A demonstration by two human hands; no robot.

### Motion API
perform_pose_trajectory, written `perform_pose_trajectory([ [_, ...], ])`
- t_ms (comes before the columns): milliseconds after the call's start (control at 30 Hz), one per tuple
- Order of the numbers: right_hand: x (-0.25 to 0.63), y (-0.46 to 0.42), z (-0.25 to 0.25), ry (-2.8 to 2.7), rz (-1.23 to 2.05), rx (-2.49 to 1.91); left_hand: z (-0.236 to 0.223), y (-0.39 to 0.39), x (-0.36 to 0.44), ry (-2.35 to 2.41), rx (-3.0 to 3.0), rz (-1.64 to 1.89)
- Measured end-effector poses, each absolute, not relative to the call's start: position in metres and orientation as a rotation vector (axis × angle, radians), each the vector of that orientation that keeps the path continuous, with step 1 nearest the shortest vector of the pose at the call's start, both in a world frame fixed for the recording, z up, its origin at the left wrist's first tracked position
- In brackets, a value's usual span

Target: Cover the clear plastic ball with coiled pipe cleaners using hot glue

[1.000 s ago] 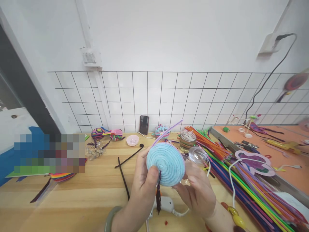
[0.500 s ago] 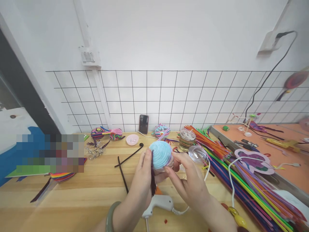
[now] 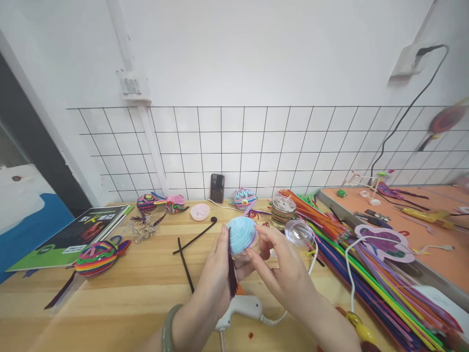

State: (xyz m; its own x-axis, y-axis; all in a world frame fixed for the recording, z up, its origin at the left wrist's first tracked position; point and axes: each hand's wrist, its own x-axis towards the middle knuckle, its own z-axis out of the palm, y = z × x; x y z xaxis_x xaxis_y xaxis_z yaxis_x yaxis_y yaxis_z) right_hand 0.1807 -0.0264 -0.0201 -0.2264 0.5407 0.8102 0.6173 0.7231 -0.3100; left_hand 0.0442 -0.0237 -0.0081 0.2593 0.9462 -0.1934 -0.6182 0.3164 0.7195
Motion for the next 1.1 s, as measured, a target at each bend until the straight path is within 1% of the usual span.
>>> perform_pose_trajectory([
  [1100, 0.1787, -0.0241, -0.0267, -1.822, -0.2, -0.827, -0.009, -0.0241, 0.0436, 0.638, 0.564, 1.132],
])
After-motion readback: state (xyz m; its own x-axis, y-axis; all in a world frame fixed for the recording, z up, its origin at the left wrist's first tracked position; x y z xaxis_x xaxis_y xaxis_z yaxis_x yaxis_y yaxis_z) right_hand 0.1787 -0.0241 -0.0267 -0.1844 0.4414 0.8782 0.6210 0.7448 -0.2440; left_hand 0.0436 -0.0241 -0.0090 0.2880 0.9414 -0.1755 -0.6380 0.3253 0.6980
